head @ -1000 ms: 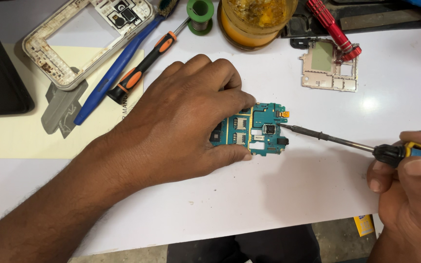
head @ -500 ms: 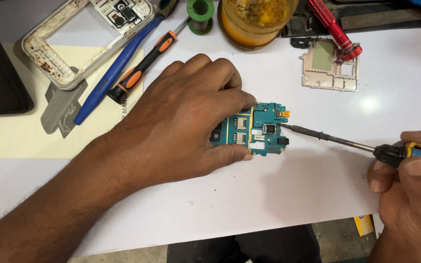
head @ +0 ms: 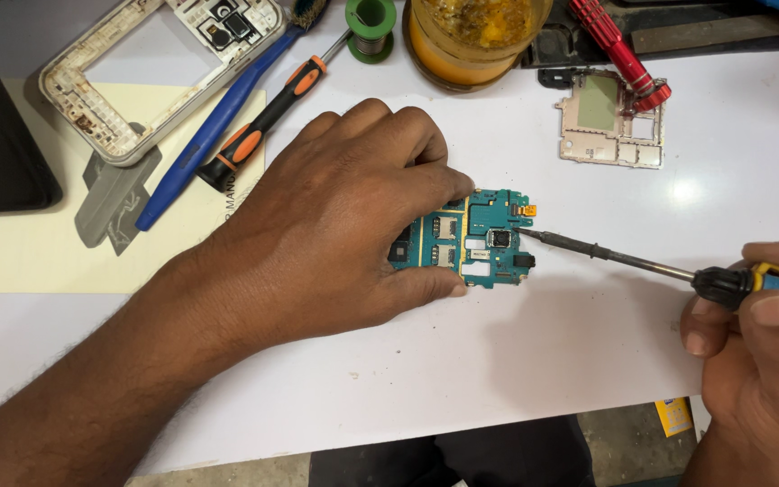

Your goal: The person holds a disassembled phone motherboard on a white workbench and uses a soldering iron to solder components on the board, repositioning and turning the board to reach different edges. They briefly dip the iron tip in flux and continue soldering the board.

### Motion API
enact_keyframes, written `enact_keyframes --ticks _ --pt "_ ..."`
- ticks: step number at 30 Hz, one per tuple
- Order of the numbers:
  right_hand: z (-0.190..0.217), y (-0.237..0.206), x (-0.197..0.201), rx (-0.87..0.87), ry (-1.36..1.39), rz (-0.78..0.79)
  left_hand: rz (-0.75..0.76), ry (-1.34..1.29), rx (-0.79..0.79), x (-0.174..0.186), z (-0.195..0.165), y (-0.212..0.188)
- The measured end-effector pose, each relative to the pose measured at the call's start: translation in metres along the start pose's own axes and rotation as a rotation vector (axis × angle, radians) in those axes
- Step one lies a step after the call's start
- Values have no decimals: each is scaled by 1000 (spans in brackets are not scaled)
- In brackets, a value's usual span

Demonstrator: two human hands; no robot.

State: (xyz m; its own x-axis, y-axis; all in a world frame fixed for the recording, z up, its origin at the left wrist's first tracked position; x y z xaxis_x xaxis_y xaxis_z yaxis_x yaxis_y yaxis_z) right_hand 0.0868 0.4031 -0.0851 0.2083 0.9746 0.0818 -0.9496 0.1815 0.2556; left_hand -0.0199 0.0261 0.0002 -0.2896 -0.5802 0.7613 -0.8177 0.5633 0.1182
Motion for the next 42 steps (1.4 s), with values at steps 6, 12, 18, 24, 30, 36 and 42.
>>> enact_keyframes --ticks 6,12,18,24,30,36,42 --pt "1 -2 0 11 -16 10 0 9 -1 0 0 0" --pt "1 -1 0 0 -11 1 -5 8 -7 0 0 0" --pt "4 -1 -4 14 2 -1 -2 9 -3 0 0 0" --pt "9 3 -9 6 -37 -8 -2 11 0 0 0 0" --pt "13 5 -12 3 -27 0 4 9 6 1 -1 0" --pt "9 3 -8 18 -46 -3 -5 4 -6 1 -1 1" --pt "-3 -4 5 -10 105 -87 2 17 0 2 -2 1"
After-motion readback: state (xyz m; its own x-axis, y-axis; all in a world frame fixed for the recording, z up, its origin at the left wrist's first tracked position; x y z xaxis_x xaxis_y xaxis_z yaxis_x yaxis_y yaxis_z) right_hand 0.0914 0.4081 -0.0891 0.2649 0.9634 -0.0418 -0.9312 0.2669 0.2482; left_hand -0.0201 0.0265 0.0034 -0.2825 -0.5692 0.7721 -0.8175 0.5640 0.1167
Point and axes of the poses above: each hand's wrist, its own y-axis towards the middle knuckle, its own x-axis out of the back of the hand, z = x × y, the point moved 3 cm from there along y, towards the middle knuckle, and after that the axes turned 9 degrees about x, right-handed, at the moved point
